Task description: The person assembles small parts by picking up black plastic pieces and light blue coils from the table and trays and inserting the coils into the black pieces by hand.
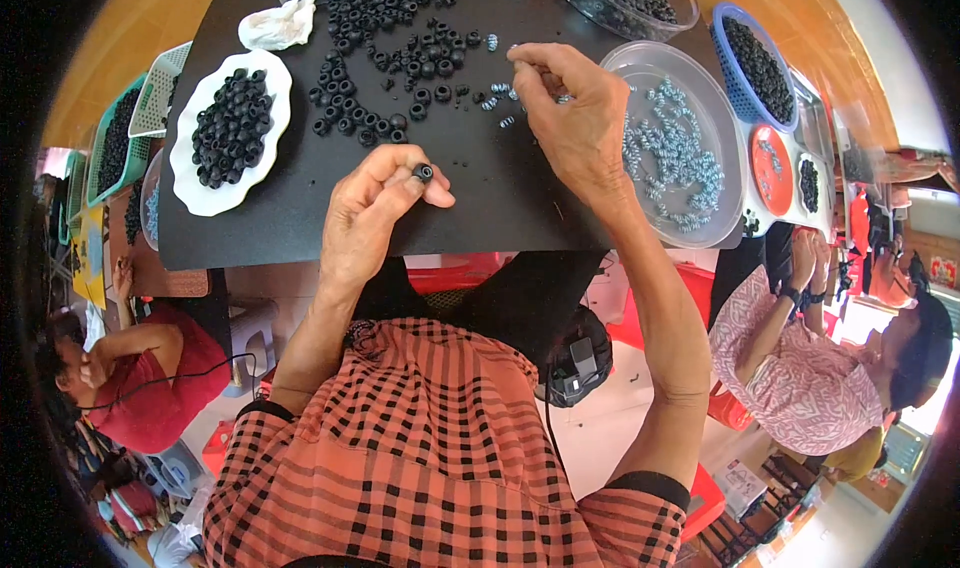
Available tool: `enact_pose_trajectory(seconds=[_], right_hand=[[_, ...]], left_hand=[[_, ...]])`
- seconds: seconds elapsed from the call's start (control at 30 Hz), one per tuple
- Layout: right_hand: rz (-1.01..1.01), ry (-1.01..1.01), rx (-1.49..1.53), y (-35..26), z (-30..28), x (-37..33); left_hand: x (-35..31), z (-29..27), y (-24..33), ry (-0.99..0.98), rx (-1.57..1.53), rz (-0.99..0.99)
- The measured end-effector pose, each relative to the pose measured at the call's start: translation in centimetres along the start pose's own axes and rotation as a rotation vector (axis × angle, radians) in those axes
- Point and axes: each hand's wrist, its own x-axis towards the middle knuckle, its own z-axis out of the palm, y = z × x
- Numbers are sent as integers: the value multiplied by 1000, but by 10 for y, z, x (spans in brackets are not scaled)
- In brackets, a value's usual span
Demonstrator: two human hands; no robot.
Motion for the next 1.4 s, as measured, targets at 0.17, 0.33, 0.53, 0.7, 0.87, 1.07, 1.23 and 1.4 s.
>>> enact_pose_trajectory(seconds=[0.17, 0.33, 0.53, 0.7, 0.87, 1.07, 1.23, 1.4], right_hand=[[45, -25, 15, -9, 0, -28], [32, -161, 36, -5, 8, -56], [51, -172, 78, -5, 10, -59], [14, -122, 55, -8, 9, -45], [-251, -165, -136, -8, 10, 0], [-463, -324, -236, 19, 34, 22], [-384, -479, -300, 11, 35, 26], [-12, -334, 18, -13, 22, 5]], left_hand=[[0, 0, -4, 22, 5, 0], [0, 3, -3, 34, -10, 0], [-1, 3, -1, 45, 116, -1], [-1, 3, 0, 41, 53, 0], [0, 3, 0, 49, 13, -20], [-1, 2, -1, 28, 26, -31], [-1, 1, 3, 15, 24, -54], [0, -1, -2, 47, 5, -51]])
